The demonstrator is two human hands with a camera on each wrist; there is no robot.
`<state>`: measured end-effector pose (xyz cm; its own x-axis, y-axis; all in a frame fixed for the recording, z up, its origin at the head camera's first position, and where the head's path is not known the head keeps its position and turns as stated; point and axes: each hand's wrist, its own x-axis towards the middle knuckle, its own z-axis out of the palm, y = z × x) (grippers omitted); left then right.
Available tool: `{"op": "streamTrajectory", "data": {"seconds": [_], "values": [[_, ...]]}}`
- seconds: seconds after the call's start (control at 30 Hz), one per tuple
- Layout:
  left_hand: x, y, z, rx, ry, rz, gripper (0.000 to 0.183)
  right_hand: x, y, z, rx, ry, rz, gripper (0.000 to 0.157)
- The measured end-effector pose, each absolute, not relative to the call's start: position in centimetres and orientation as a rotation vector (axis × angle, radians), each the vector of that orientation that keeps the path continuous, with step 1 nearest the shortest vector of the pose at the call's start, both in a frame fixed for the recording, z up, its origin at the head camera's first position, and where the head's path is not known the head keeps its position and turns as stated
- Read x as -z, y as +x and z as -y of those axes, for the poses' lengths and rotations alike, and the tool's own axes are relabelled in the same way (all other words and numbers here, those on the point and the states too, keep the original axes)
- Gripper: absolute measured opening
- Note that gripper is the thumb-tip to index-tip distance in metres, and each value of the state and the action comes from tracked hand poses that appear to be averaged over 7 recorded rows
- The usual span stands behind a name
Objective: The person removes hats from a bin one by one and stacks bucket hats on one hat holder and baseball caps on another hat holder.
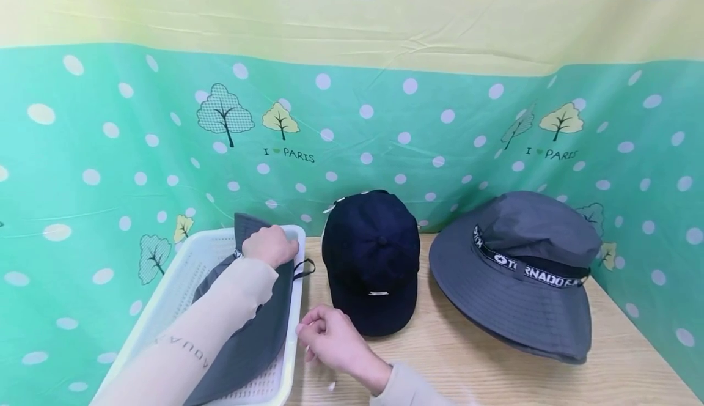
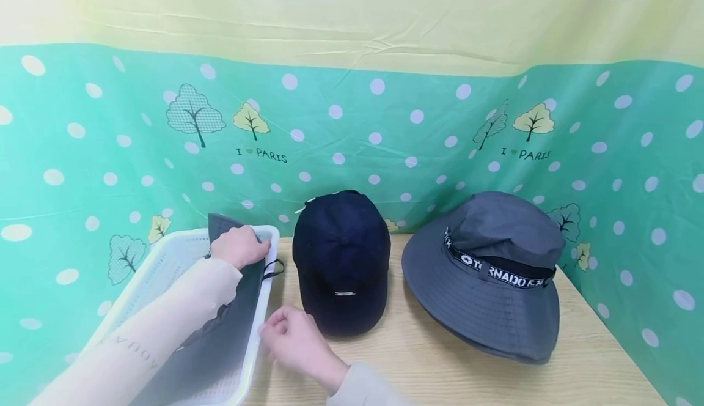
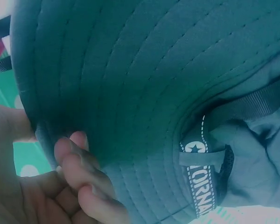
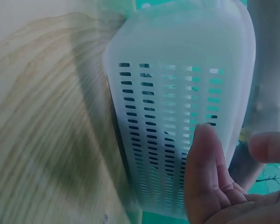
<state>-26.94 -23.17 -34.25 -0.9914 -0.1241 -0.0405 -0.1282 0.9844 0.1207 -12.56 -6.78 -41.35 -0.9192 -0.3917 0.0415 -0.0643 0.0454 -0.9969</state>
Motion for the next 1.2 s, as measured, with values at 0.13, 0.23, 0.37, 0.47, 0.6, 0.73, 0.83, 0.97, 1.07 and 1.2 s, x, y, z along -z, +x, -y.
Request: {"op": "streamTrajectory", "data": {"seconds": [0.13,0.23,0.37,0.47,0.6,0.73,0.83,0.97,1.07,1.2], "values": [[34.3,-27.1,23.5,-0.204,-0.214,-3.073,0.042,41.6,-12.4,7.3,2.005,-0.433,-1.976,0.018],[34.2,-27.2,23.5,-0.201,-0.208,-3.068,0.038,41.7,-12.3,7.7,2.026,-0.413,-1.914,0.021],[33.9,-27.2,23.3,-0.199,-0.187,-3.071,0.033,42.0,-12.2,8.1,2.074,-0.390,-1.815,0.024],[33.5,-26.8,23.1,-0.188,-0.166,-3.075,0.032,42.2,-12.2,8.4,2.116,-0.373,-1.748,0.022],[32.6,-25.8,22.8,-0.187,-0.131,-3.092,0.029,42.3,-12.3,8.6,2.160,-0.330,-1.681,0.021],[32.4,-24.9,22.6,-0.200,-0.081,-3.115,0.026,42.2,-12.3,8.7,2.191,-0.295,-1.623,0.019],[32.7,-24.3,22.3,-0.206,-0.041,-3.121,0.027,42.0,-12.2,8.6,2.206,-0.290,-1.597,0.019],[33.5,-23.4,22.0,-0.198,0.007,-3.132,0.038,41.9,-12.1,8.7,2.218,-0.283,-1.568,0.016],[33.8,-22.8,21.9,-0.191,0.019,-3.137,0.045,41.9,-12.1,8.7,2.227,-0.274,-1.558,0.014],[33.7,-22.0,22.1,-0.224,0.009,-3.102,0.049,41.9,-12.0,8.8,2.241,-0.254,-1.563,0.013]]}}
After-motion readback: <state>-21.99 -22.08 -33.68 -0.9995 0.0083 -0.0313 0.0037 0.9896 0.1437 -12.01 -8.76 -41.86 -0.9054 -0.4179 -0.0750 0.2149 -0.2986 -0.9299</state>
